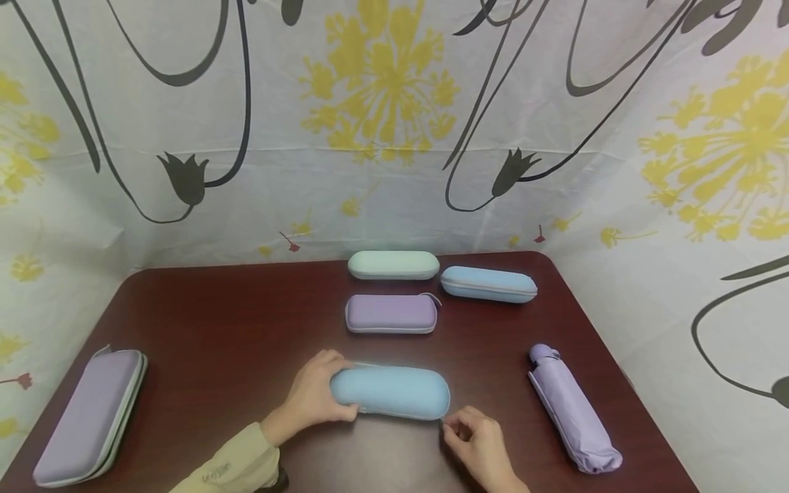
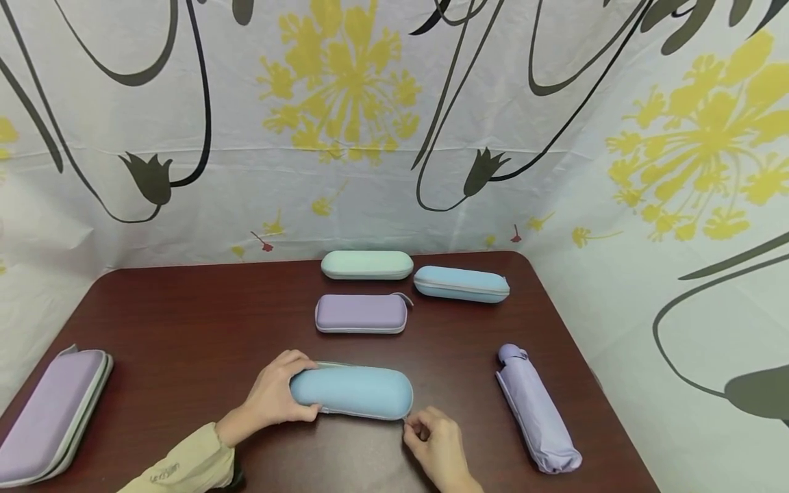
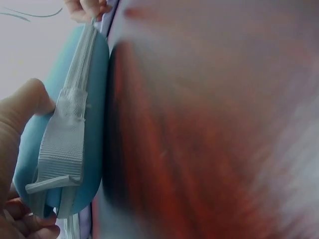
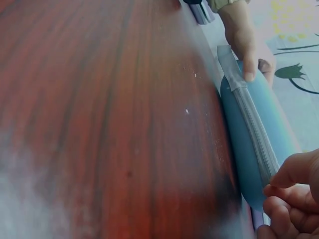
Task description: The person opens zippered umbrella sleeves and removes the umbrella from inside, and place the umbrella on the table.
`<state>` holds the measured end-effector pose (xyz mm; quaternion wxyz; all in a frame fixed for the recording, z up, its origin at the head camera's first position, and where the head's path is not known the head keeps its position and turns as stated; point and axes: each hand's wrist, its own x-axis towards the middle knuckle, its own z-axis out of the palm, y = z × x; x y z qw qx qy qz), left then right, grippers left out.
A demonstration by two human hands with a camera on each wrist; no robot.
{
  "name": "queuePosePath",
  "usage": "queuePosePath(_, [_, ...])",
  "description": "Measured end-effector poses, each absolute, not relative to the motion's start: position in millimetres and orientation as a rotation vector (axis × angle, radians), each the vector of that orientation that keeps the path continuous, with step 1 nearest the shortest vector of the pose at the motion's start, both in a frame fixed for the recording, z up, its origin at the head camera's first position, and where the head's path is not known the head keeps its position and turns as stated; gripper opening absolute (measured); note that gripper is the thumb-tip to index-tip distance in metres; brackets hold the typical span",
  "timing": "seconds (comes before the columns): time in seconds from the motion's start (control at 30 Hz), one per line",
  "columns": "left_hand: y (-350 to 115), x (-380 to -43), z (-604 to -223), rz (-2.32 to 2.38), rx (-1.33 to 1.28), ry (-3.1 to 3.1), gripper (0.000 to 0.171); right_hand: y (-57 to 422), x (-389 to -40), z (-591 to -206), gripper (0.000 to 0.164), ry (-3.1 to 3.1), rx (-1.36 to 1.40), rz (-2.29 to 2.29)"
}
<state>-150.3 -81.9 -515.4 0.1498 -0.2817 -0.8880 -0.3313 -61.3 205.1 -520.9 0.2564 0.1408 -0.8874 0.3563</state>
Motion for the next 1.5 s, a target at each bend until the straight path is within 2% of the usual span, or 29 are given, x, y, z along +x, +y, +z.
queuePosePath(0.2, [-83, -144, -516, -1.017, -0.765, -2.526, 0.059, 206, -65, -522, 0.033, -2.412, 0.330, 0.960])
queuePosePath(0.53, [-97, -149, -522, -1.210, -0.928, -2.445, 0.062, 207, -71, -522, 0.036, -2.400, 0.325, 0.967])
queuePosePath(0.93, [-97, -145, -525, -1.179, -0.845, -2.464, 0.057, 196, -68, -520, 0.033, -2.407, 0.293, 0.956])
queuePosePath(1.27, [-94, -143, -520, -1.200, -0.792, -2.520, 0.054, 171, -71, -520, 0.031, -2.363, 0.438, 0.961])
queuePosePath(1.5, [-91, -139, -516, -1.206, -0.734, -2.555, 0.054, 152, -72, -520, 0.028, -2.355, 0.440, 0.946])
